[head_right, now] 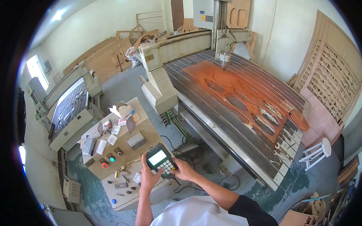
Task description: Operating a CNC wood cutting machine using a handheld controller.
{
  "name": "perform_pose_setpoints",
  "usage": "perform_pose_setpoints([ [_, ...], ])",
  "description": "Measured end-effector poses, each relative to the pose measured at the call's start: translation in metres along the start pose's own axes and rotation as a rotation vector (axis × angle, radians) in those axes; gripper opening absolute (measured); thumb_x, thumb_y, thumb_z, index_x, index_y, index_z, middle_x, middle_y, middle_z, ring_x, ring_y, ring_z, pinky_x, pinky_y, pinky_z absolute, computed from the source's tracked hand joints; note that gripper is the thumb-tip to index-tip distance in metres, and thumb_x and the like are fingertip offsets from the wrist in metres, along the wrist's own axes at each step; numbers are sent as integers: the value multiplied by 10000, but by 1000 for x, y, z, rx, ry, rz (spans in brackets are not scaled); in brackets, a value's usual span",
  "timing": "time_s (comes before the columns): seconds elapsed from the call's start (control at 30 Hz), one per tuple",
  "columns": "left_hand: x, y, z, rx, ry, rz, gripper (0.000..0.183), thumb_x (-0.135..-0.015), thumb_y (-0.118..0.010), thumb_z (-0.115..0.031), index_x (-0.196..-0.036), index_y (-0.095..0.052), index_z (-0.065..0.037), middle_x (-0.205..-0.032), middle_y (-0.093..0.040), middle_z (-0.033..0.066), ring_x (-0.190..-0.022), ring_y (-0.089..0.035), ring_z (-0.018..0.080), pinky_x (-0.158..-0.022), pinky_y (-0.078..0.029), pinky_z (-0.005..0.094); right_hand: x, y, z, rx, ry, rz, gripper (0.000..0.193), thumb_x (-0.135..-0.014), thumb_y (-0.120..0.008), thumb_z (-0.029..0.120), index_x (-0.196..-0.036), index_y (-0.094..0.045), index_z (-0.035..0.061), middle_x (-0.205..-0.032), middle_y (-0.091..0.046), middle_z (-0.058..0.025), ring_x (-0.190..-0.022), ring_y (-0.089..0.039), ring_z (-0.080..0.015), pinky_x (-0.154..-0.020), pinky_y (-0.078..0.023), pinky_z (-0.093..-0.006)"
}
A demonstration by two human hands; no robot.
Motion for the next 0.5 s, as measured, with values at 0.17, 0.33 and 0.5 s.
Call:
perform_pose_setpoints([
  [0.17, 0, -1, 4, 8, -15, -13, 928, -699, -790, -41, -1438, -232, 25, -1212, -564, 280, -1106, -588, 411, -950, -467, 439, 2, 0, 6, -6, -48, 23, 628, -821, -711, 41, -1365, -407, -41, -1191, -617, -222, -1040, -657, -297, -787, -577, -359],
  [0.33, 1, -3, 12, -51, 5, -16, 953, -692, -805, -65, -1441, -225, 32, -1250, -535, 284, -1150, -556, 416, -982, -441, 446, 3, -1, 4, -43, -52, -9, 592, -829, -712, 54, -1342, -428, -27, -1170, -618, -213, -1023, -655, -284, -765, -574, -363],
  [0.5, 0, -5, 16, -55, 35, -8, 972, -685, -814, -77, -1443, -216, 34, -1257, -529, 283, -1157, -549, 414, -993, -432, 447, 3, -5, -1, -76, 37, -93, 571, -806, -730, 74, -1299, -465, -34, -1032, -648, -220, -820, -673, -331, -701, -537, -380],
])
Point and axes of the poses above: each hand's wrist, its own x-axis away from the middle knuckle, its own y-axis out of the back of the hand, z = x × y, the point moved 1 cm from there along -x, towards the middle knuckle
